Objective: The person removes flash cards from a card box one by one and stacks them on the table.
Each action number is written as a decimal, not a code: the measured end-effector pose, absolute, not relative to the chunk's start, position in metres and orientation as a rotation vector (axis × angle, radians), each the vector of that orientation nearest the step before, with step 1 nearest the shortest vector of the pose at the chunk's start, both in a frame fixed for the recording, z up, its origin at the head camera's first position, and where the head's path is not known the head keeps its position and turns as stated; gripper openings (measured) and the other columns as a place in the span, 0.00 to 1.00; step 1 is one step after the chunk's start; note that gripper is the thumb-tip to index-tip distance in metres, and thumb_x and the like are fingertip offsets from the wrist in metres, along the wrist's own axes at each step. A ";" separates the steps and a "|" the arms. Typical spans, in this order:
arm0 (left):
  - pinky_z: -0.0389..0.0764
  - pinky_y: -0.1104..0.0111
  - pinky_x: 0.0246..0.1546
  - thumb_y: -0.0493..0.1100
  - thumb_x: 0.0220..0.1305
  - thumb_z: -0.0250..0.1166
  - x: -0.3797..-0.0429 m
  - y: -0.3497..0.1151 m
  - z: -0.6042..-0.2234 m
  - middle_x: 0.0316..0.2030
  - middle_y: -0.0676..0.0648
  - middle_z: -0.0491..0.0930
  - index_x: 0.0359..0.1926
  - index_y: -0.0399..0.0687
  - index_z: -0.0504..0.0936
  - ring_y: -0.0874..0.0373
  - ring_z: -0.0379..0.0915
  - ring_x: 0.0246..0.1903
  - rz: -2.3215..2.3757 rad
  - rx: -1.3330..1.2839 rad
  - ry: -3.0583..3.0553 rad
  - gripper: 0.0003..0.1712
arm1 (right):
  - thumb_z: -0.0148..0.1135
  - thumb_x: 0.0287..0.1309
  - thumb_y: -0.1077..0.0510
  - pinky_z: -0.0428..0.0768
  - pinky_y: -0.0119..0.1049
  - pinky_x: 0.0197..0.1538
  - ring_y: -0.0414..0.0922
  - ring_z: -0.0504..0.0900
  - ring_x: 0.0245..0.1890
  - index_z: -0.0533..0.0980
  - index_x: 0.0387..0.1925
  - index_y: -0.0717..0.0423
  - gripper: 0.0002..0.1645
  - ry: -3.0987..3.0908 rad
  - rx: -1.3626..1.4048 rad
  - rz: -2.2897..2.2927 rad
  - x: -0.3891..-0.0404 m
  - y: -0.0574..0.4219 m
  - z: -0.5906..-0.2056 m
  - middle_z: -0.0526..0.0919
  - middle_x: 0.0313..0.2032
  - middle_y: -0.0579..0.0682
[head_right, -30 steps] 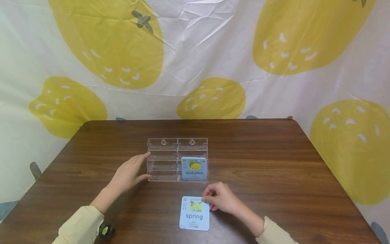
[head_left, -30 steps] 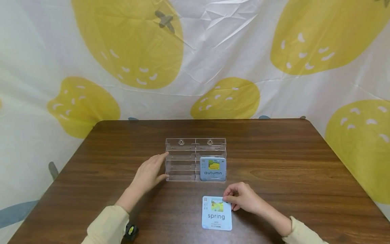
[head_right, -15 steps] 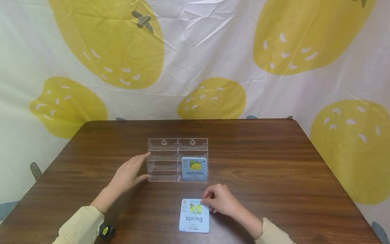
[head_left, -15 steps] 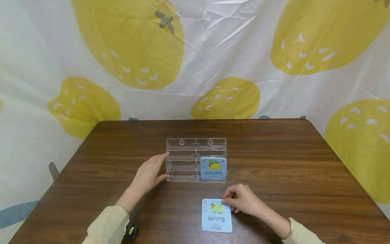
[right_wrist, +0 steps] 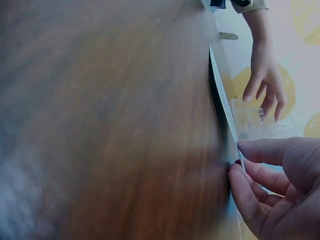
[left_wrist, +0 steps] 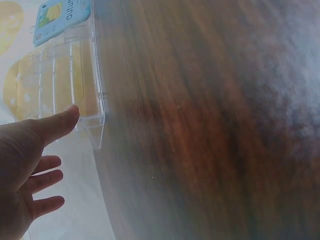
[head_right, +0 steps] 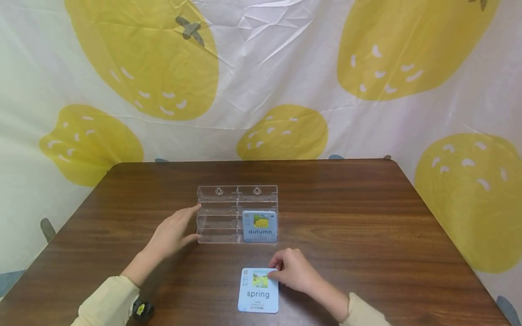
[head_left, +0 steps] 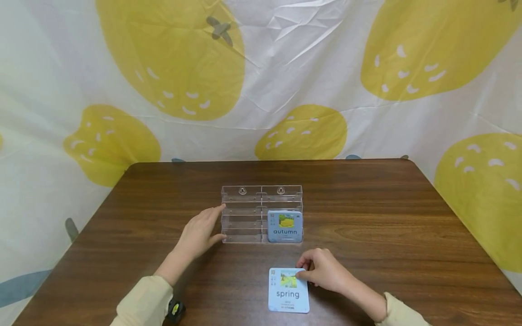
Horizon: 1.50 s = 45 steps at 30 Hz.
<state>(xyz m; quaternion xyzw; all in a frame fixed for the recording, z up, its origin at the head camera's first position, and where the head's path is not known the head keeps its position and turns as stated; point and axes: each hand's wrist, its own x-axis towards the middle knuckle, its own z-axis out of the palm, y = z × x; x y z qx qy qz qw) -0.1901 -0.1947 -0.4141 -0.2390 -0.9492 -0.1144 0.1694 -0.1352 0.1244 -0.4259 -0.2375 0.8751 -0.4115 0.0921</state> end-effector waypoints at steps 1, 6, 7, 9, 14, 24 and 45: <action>0.72 0.54 0.51 0.47 0.41 0.74 -0.190 -0.195 -0.414 0.52 0.39 0.74 0.61 0.41 0.65 0.45 0.69 0.53 -0.324 -0.681 -2.697 0.45 | 0.67 0.43 0.66 0.71 0.27 0.11 0.31 0.67 0.09 0.78 0.24 0.60 0.04 2.606 -0.708 -1.218 -0.135 0.124 -0.426 0.73 0.18 0.43; 0.72 0.54 0.51 0.47 0.42 0.74 -0.190 -0.195 -0.414 0.52 0.39 0.74 0.61 0.41 0.65 0.45 0.69 0.53 -0.323 -0.681 -2.701 0.45 | 0.68 0.42 0.66 0.72 0.26 0.15 0.30 0.68 0.13 0.78 0.23 0.59 0.05 2.671 -0.738 -1.164 -0.134 0.125 -0.425 0.73 0.18 0.42; 0.72 0.54 0.51 0.47 0.42 0.74 -0.190 -0.195 -0.414 0.52 0.39 0.74 0.61 0.40 0.65 0.45 0.69 0.53 -0.321 -0.683 -2.701 0.45 | 0.69 0.41 0.65 0.72 0.25 0.17 0.30 0.68 0.14 0.78 0.23 0.58 0.05 2.689 -0.746 -1.147 -0.134 0.125 -0.425 0.73 0.19 0.41; 0.72 0.54 0.51 0.47 0.42 0.74 -0.190 -0.195 -0.414 0.52 0.39 0.74 0.61 0.40 0.65 0.45 0.69 0.53 -0.319 -0.683 -2.702 0.45 | 0.69 0.40 0.64 0.71 0.25 0.20 0.30 0.68 0.17 0.78 0.23 0.57 0.06 2.722 -0.756 -1.113 -0.135 0.125 -0.424 0.73 0.19 0.40; 0.72 0.54 0.52 0.47 0.42 0.74 -0.189 -0.195 -0.413 0.53 0.39 0.73 0.62 0.41 0.64 0.45 0.69 0.53 -0.324 -0.684 -2.706 0.45 | 0.69 0.40 0.63 0.71 0.25 0.20 0.30 0.69 0.16 0.79 0.25 0.58 0.06 2.749 -0.771 -1.087 -0.136 0.129 -0.418 0.74 0.19 0.40; 0.72 0.54 0.52 0.46 0.42 0.74 -0.189 -0.196 -0.414 0.53 0.39 0.73 0.62 0.41 0.64 0.45 0.69 0.53 -0.330 -0.686 -2.699 0.45 | 0.70 0.40 0.62 0.72 0.25 0.22 0.31 0.69 0.18 0.78 0.25 0.58 0.08 2.835 -0.782 -1.061 -0.145 0.138 -0.405 0.74 0.19 0.40; 0.72 0.54 0.52 0.46 0.42 0.74 -0.190 -0.195 -0.414 0.53 0.39 0.73 0.62 0.41 0.65 0.45 0.69 0.53 -0.327 -0.693 -2.694 0.45 | 0.70 0.40 0.61 0.73 0.26 0.24 0.35 0.72 0.21 0.79 0.29 0.61 0.11 2.845 -0.760 -1.012 -0.160 0.144 -0.387 0.76 0.21 0.42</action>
